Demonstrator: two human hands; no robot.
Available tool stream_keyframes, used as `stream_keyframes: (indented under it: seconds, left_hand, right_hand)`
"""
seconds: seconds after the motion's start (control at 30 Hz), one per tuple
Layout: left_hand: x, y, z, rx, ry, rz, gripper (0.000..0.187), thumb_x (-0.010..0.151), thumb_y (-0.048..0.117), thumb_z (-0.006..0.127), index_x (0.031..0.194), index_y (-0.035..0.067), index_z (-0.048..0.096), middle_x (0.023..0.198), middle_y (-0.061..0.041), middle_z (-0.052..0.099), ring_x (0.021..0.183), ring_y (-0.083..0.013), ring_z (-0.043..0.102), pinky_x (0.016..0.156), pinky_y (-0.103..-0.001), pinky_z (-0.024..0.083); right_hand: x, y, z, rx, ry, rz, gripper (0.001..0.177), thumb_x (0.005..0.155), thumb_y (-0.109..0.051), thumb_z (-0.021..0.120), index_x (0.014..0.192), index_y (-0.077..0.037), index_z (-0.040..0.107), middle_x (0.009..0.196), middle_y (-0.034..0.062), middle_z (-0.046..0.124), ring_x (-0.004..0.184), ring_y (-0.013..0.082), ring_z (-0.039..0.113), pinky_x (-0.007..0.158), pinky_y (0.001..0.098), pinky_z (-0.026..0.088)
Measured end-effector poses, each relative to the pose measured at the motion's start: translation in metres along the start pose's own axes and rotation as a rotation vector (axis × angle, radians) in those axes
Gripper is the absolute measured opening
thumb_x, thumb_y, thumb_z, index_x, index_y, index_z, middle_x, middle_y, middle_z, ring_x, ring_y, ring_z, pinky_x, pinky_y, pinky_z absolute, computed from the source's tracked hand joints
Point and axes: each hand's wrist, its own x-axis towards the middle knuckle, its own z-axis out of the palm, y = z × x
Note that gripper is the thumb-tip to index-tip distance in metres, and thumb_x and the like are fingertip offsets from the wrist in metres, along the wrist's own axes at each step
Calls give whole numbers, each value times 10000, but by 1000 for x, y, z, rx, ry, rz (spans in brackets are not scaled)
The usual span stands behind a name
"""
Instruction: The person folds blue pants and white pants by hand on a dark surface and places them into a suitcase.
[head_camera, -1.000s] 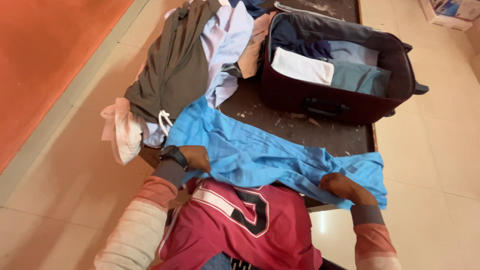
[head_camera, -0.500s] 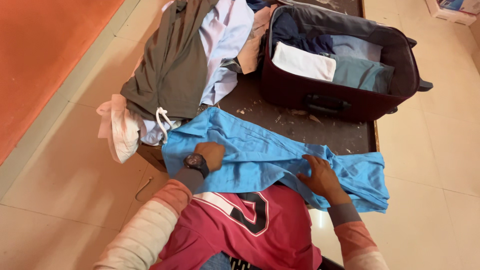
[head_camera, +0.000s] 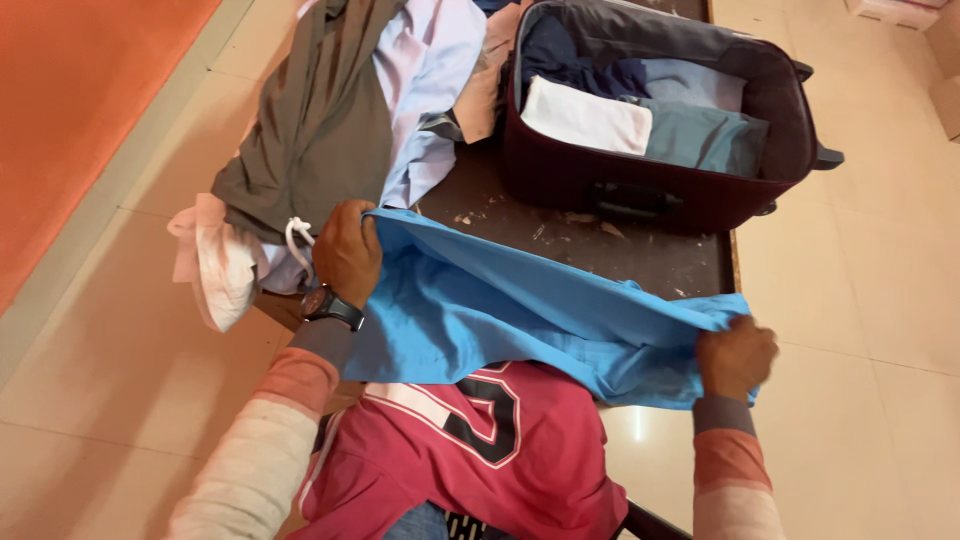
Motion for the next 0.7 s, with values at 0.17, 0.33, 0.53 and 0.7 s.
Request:
stream_keyframes:
  seconds: [0.17, 0.33, 0.53, 0.7]
  left_hand:
    - [22, 2, -5, -143, -271, -140, 175, 990, 219, 667, 1065, 62, 682, 891, -191, 697, 848, -402, 665, 715, -491, 494]
    - [71, -53, -2, -140, -810, -16, 321, 914, 353, 769, 931, 35, 732, 795, -179, 677, 730, -318, 644, 698, -425, 500]
    - [148, -144, 14, -81, -1304, -321, 386, 887, 373, 743, 1107, 62, 807, 1001, -99, 820, 930, -171, 693, 865, -341, 536]
    - [246, -203, 25, 546, -1076, 225, 746, 511, 225, 808, 1253, 154, 782, 1246, -58, 761, 1005, -263, 746, 882, -362, 594]
  right_hand:
    - [21, 51, -16, 192, -67, 370, 375, 951, -334, 746, 1109, 5, 714, 1058, 305, 694, 932, 476, 672, 789, 543, 555]
    - [45, 75, 5, 1245, -93, 635, 181, 963, -74, 605, 1142, -51, 617, 968, 160, 709, 739, 277, 719, 548, 390, 624]
    - [143, 69, 21, 788, 263, -259, 178, 914, 42, 624, 1004, 21, 776, 919, 148, 734, 839, 207, 711, 791, 345, 582]
    - [299, -30, -51, 103, 209, -823, 367, 852, -434, 912, 842, -99, 762, 745, 127, 659, 703, 309, 646, 686, 398, 533]
